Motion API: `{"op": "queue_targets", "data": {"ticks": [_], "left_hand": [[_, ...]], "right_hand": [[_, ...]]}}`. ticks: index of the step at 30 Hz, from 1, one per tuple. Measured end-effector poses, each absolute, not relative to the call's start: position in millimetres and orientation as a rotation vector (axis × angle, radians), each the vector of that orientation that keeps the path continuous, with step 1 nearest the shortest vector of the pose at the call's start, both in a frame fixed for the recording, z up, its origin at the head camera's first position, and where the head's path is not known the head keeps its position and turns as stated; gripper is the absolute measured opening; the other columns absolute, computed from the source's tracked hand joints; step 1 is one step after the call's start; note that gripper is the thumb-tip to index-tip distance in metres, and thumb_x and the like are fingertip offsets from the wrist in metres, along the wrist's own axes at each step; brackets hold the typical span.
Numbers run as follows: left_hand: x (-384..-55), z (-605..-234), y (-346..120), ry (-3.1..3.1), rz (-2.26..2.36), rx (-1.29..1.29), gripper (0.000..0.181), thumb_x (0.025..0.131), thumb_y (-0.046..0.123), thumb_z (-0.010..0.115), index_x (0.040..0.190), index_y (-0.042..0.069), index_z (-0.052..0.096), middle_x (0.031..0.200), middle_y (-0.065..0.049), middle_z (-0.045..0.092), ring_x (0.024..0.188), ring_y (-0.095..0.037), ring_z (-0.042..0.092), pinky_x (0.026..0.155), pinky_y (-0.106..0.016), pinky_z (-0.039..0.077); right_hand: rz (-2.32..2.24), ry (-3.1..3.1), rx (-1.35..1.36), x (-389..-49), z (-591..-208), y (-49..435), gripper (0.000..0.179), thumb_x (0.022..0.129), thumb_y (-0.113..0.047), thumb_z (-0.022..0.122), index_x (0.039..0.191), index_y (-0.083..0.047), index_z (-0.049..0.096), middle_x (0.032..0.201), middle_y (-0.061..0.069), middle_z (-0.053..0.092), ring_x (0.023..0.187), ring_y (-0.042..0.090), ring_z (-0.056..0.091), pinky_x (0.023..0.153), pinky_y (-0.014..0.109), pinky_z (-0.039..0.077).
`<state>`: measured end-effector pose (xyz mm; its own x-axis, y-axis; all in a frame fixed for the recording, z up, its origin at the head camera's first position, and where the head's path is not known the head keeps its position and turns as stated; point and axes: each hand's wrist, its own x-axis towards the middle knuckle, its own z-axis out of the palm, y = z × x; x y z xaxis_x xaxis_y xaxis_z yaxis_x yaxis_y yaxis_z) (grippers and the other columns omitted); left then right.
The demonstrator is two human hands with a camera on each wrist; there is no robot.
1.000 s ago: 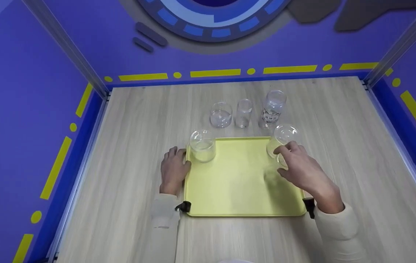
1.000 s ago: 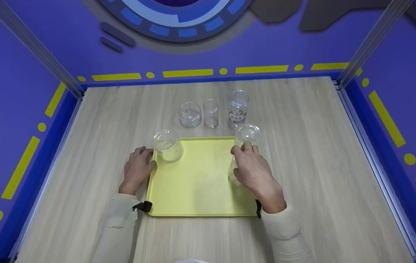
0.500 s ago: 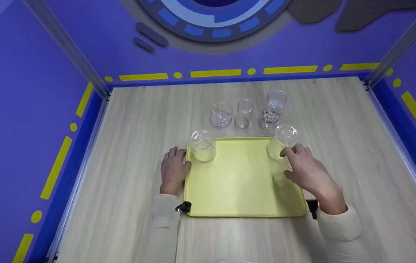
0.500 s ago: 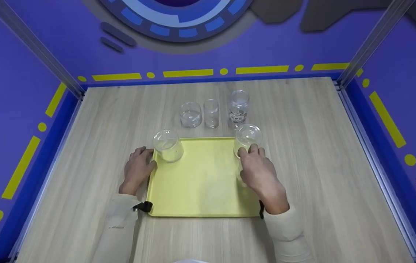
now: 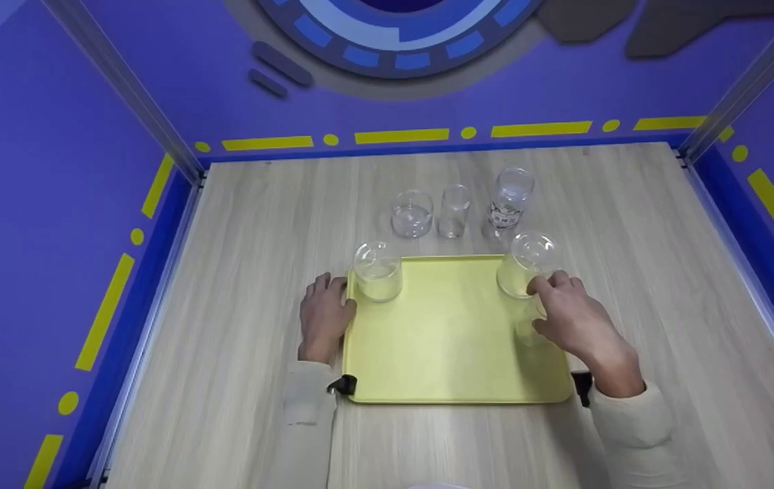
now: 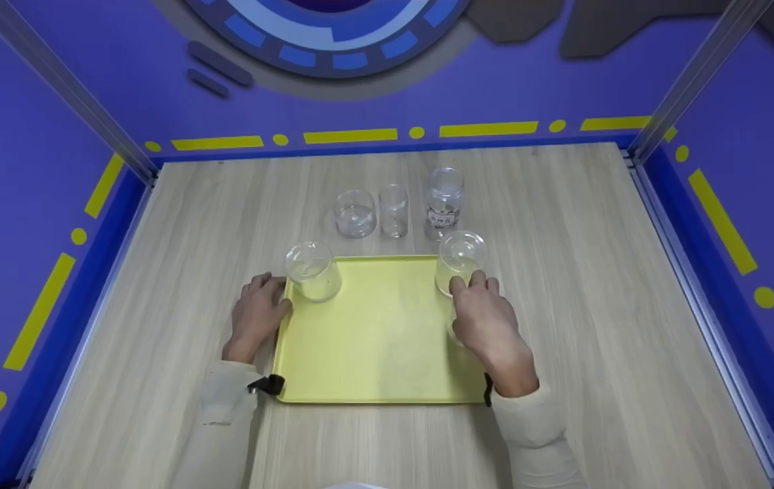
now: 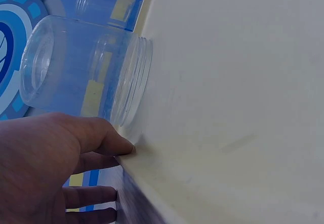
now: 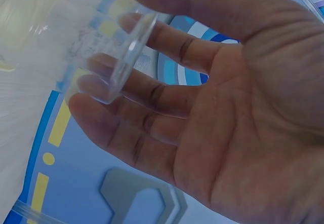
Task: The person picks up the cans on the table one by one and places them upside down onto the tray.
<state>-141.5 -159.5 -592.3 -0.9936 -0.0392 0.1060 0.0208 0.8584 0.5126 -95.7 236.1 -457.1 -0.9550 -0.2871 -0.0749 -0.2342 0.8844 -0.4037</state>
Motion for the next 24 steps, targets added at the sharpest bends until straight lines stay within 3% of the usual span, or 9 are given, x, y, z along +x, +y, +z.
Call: {"op": "queue_targets", "data": {"ticks": [24], "left_hand": [[-141.3,-594.2,-159.7,-2.922,-0.79,0.013,0.042,0.09,0.016,0.068,0.129,0.001,0.072,0.142,-0.027,0.058,0.128,-0.047,0.055,0.105,-0.057,0.046]], "right_hand": [[-0.559,2.904,-0.349,-97.3,-459.8,239.4,0.047,0.076,-0.003,0.081,0.12,0.003,0.063,0.104,0.023,0.057,0.098,0.046,0.055,0.067,0.058,0.052]]}}
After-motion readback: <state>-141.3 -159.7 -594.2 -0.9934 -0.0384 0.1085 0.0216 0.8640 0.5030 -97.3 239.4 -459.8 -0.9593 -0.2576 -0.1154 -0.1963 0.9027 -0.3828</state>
